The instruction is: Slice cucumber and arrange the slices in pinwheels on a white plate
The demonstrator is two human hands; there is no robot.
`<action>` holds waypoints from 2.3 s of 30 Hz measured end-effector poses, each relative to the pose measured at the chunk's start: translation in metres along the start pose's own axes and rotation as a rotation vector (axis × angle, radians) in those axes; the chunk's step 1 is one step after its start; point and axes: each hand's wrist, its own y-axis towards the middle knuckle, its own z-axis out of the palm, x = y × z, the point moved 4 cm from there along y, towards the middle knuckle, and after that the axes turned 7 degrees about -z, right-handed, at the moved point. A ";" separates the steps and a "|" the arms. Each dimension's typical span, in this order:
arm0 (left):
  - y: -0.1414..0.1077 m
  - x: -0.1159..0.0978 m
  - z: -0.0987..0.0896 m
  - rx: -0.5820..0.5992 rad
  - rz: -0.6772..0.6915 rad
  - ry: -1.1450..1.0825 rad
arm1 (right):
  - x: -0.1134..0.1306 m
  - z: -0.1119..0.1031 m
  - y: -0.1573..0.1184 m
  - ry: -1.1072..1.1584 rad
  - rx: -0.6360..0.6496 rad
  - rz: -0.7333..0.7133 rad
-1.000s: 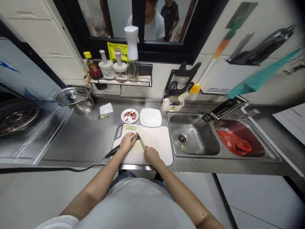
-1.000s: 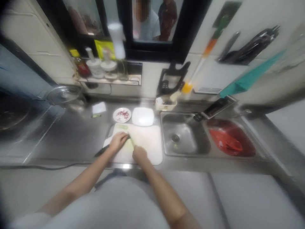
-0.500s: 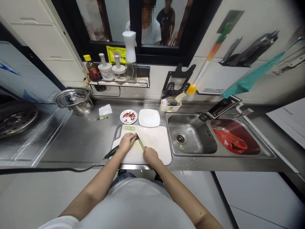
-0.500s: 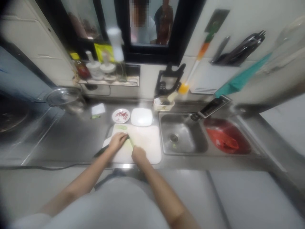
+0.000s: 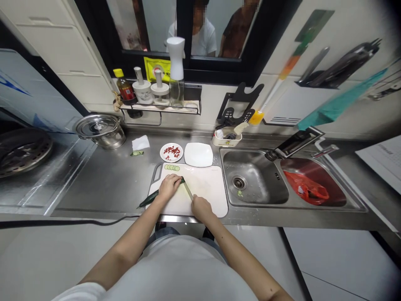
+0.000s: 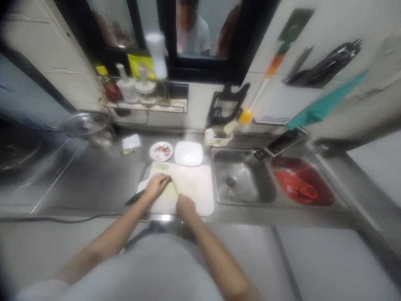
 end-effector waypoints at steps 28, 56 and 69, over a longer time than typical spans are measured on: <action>0.002 0.006 0.006 0.010 0.000 0.005 | -0.005 0.004 -0.004 -0.015 0.029 -0.002; 0.002 0.005 0.006 -0.002 0.019 0.016 | -0.005 0.000 -0.009 0.012 0.013 -0.003; 0.002 0.005 0.005 0.021 -0.064 0.064 | -0.028 0.000 -0.028 -0.085 -0.063 0.027</action>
